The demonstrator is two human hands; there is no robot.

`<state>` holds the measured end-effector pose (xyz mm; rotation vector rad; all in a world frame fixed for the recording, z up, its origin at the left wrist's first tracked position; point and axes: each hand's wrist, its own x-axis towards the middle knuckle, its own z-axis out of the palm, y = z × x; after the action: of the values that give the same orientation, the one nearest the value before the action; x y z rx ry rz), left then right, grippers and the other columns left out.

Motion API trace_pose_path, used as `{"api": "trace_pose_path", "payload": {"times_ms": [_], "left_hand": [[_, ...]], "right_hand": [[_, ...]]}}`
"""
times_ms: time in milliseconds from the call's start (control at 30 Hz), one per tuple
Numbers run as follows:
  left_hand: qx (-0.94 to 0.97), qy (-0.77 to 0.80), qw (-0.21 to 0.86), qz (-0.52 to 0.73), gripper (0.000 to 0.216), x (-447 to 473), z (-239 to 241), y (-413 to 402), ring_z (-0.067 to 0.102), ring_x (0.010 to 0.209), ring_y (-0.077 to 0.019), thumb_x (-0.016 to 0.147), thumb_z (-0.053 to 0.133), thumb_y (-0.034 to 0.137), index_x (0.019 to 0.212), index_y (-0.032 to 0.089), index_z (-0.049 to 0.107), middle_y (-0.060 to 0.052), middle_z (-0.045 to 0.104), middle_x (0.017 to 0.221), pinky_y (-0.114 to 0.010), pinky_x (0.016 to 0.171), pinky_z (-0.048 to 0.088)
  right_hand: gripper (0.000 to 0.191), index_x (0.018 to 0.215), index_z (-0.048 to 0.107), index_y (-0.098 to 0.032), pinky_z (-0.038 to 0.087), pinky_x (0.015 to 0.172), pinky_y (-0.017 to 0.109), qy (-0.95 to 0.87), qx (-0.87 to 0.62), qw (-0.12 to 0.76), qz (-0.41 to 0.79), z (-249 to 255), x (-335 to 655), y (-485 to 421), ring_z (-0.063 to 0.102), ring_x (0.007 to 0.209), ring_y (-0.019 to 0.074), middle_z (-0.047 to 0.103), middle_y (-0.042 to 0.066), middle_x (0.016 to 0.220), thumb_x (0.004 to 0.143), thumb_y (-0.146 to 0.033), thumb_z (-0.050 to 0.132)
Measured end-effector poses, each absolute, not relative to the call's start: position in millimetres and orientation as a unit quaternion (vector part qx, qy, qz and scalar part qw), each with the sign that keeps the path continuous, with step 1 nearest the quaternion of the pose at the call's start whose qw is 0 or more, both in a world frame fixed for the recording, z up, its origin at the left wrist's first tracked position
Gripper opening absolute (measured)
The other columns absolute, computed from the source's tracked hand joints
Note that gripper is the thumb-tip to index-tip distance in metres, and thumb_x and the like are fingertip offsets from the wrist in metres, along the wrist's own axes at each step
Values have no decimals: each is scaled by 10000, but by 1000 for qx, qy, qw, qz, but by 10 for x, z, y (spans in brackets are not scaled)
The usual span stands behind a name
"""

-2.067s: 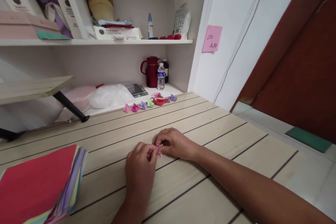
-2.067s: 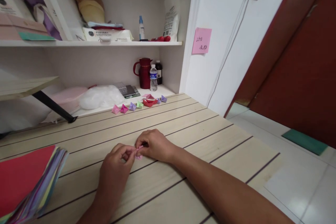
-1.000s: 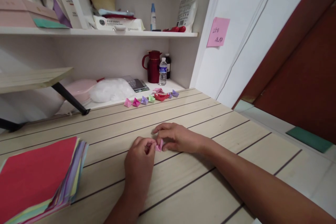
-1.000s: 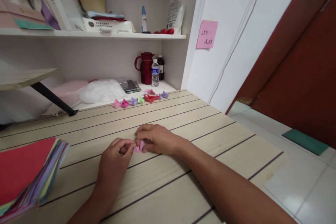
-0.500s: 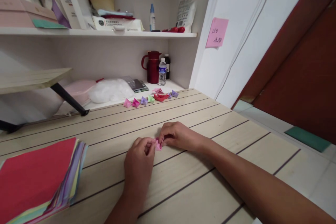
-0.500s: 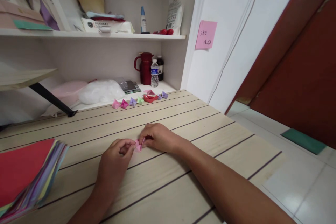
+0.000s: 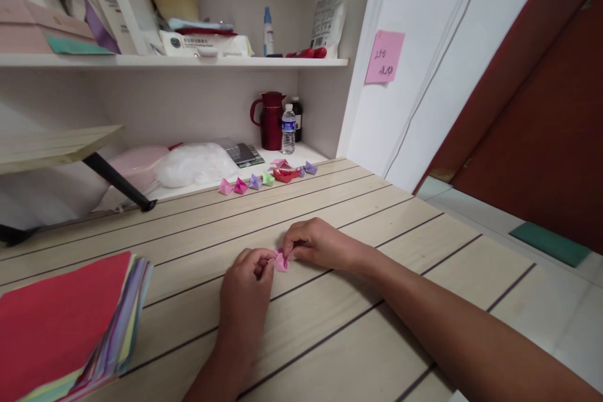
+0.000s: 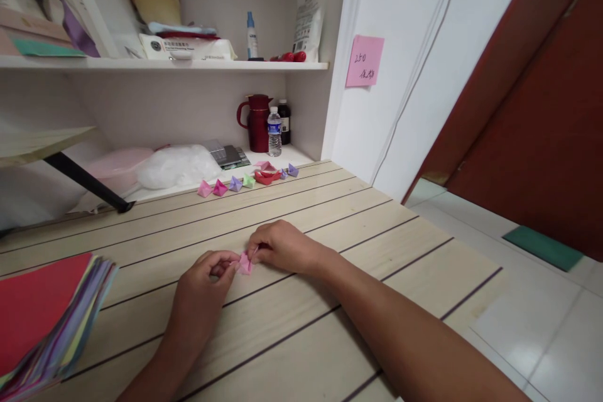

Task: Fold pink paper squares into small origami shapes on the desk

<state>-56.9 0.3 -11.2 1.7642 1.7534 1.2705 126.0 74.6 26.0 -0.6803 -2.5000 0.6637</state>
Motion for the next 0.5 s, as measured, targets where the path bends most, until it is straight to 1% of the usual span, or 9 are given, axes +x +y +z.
{"api": "trace_pose_path", "payload": {"times_ms": [67,133,267,367,500], "left_hand": [[622,619,174,447,128,-568,-108,0,639,682,-151,793,572,246,803,244,699,-2,703,814,-300,678,500],[620,622,172,446,126,-563,-102,-2,642,680,-152,791,572,245,793,243,697,-3,705,814,-302,679,502],[619,623,167,447,130,-549,-90,-5,651,682,-155,803,575,280,796,245,700,-7,710,807,-299,676,507],[617,624,166,449,121,-541,-88,-9,656,676,-157,800,585,285,795,243,698,-8,716,798,-294,665,512],[614,627,166,450,100,-535,-92,-20,652,665,-152,798,597,283,795,244,689,-2,717,786,-287,658,512]], "right_hand": [[82,829,700,-188,449,735,240,-907,-261,235,232,245,1236,730,631,799,151,710,23,844,891,-235,672],[99,791,670,-183,433,746,253,-902,-283,243,218,225,1200,706,616,821,162,702,31,851,883,-218,662],[114,761,593,-190,395,687,242,-889,-320,257,201,197,1146,662,564,762,150,662,16,839,771,-152,700],[143,802,576,-201,379,648,225,-887,-326,258,202,191,1149,650,540,718,132,645,-4,838,744,-148,694],[198,913,595,-213,396,646,218,-887,-321,262,205,182,1167,657,565,746,136,659,-8,870,748,-138,675]]}}
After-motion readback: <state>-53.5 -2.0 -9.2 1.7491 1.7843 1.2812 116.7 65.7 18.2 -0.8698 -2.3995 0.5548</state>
